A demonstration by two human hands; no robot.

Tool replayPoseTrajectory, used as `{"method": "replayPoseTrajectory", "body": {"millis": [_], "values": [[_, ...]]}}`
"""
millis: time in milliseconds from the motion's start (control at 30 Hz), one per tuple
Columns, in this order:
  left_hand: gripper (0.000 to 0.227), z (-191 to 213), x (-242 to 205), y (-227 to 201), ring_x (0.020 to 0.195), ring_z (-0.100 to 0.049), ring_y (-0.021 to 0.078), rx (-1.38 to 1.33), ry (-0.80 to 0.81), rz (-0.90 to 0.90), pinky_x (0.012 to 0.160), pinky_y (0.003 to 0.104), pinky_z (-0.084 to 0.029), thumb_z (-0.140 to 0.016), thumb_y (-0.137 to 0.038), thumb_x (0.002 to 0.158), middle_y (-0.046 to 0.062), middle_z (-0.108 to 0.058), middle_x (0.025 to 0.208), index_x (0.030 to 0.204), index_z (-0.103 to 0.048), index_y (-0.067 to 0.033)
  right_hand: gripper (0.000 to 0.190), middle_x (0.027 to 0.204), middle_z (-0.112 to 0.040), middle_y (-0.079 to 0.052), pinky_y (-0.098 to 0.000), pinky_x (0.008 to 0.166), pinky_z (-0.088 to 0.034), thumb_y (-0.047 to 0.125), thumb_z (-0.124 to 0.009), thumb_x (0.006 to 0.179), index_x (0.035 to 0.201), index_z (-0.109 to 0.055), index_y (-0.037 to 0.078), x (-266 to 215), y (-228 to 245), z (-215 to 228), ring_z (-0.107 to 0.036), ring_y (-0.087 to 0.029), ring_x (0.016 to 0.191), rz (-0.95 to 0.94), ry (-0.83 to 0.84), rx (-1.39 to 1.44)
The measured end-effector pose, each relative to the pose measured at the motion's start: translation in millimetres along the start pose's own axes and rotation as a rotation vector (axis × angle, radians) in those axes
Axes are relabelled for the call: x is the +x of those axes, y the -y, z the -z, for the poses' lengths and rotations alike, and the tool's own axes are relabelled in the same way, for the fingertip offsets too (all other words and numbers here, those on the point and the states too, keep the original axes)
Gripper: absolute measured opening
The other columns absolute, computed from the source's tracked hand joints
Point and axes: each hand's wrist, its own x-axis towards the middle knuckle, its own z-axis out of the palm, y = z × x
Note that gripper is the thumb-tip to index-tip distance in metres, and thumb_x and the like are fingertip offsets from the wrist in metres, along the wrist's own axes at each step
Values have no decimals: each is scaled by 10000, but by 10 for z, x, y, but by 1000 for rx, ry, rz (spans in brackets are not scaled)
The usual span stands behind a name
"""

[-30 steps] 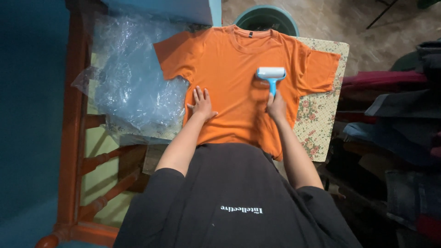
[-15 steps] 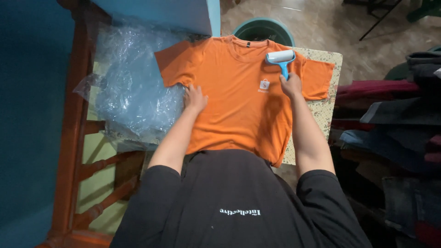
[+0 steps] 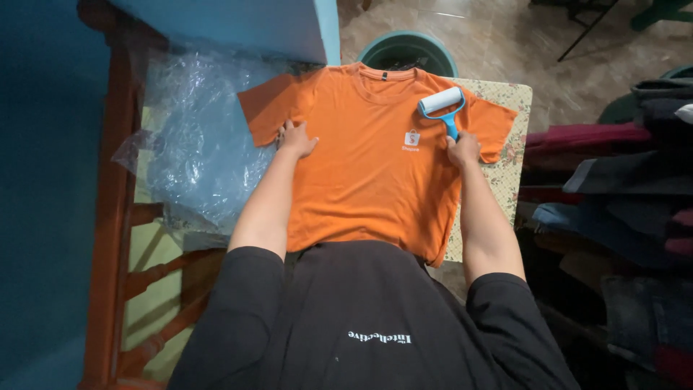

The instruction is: Smoothing, lint rolling, and folding an orange t-shirt on a table.

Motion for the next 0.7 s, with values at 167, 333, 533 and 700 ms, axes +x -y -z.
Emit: {"method": "replayPoseTrajectory", "body": {"millis": [167, 333, 533, 700], "values": [[835, 74, 6, -37, 1475, -263, 501, 21, 49, -2, 1186, 628, -286, -618, -477, 1001, 269, -242, 1616, 1587, -317, 36, 432, 1112, -714, -204, -553, 967, -525, 467, -710, 954, 1257, -734, 160, -144, 122, 122, -636, -461, 1144, -14, 7, 34], [782, 260, -238, -152, 1521, -225, 520, 91, 27, -95, 1220, 640, -253, -630, -445, 997, 212, -30, 1712, 1650, -319, -149, 431, 1078, -731, -226, -544, 981, -513, 460, -721, 952, 1197, -763, 108, -313, 242, 298, -648, -471, 1113, 29, -32, 7], [717, 367, -312, -232, 1471, -339, 502, 259, 69, -219, 1166, 619, -370, -612, -434, 1012, 160, -38, 1734, 1629, -387, -146, 442, 1071, -744, -205, -543, 946, -533, 462, -725, 940, 1185, -760, 97, -534, 352, 480, -680, -442, 1094, 30, -24, 27], [738, -8, 400, 38, 1425, -402, 497, 343, 94, -269, 1102, 624, -433, -628, -474, 977, 152, -138, 1725, 1603, -425, -138, 419, 1027, -749, -213, -550, 928, -538, 456, -720, 944, 1140, -771, 89, -527, 273, 447, -690, -446, 1066, 59, -32, 32]]}}
